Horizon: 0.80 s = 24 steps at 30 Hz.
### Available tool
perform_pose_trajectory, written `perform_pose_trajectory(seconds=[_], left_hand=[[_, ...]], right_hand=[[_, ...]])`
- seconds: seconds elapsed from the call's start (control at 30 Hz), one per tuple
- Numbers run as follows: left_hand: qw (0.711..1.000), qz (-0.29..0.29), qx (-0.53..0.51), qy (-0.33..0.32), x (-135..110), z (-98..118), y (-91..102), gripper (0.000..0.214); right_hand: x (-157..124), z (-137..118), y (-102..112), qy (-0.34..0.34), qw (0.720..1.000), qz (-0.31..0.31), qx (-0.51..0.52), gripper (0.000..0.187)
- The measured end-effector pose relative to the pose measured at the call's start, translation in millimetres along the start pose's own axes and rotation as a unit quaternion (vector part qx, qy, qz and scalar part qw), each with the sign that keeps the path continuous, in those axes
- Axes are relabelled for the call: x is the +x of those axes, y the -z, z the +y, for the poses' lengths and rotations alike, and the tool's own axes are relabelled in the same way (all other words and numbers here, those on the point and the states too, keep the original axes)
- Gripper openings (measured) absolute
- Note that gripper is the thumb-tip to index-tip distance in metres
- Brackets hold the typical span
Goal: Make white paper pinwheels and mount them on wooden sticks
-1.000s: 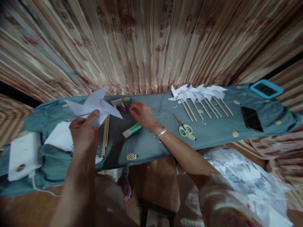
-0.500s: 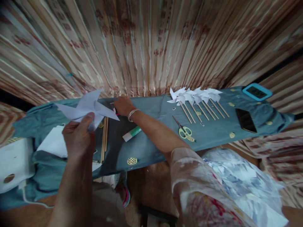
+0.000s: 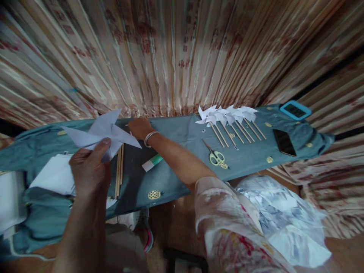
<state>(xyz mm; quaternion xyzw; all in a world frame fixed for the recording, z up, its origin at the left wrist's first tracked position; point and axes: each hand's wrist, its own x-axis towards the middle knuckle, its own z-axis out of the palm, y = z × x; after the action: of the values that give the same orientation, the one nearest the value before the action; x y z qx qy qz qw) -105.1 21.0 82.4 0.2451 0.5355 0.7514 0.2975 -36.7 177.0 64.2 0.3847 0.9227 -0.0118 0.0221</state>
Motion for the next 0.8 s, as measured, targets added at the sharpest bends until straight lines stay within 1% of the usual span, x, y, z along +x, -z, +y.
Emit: perform_pose_trajectory(seconds=[0.13, 0.27, 0.43, 0.53, 0.57, 0.67, 0.73, 0.8], left_hand=[[1.000, -0.006, 0.002, -0.002, -2, 0, -0.6, 0.015], [1.000, -0.008, -0.007, -0.007, -3, -1, -1.1, 0.017], [1.000, -0.013, -0.005, 0.001, -3, -2, -0.9, 0.018], [1.000, -0.020, -0.014, 0.012, -4, 0, -1.6, 0.016], [0.999, -0.021, -0.021, 0.019, -5, 1, -2.4, 0.016], [0.998, -0.011, -0.041, 0.035, -7, 4, -6.1, 0.018], [0.998, 0.007, -0.047, 0.035, -8, 5, -8.9, 0.020], [0.998, 0.016, -0.054, 0.032, -8, 5, -11.1, 0.020]], right_hand=[[2, -1, -3, -0.025, 0.999, 0.010, 0.017, 0.033], [3, -3, -7, -0.048, 0.995, 0.036, 0.082, 0.028], [5, -4, -11, -0.082, 0.981, 0.063, 0.165, 0.022], [7, -5, -12, -0.093, 0.976, 0.075, 0.184, 0.027], [7, -5, -12, -0.097, 0.975, 0.078, 0.186, 0.028], [7, -6, -12, -0.092, 0.978, 0.077, 0.169, 0.019], [6, -5, -11, -0.069, 0.985, 0.067, 0.140, 0.022], [5, -4, -11, -0.031, 0.993, 0.056, 0.104, 0.027]])
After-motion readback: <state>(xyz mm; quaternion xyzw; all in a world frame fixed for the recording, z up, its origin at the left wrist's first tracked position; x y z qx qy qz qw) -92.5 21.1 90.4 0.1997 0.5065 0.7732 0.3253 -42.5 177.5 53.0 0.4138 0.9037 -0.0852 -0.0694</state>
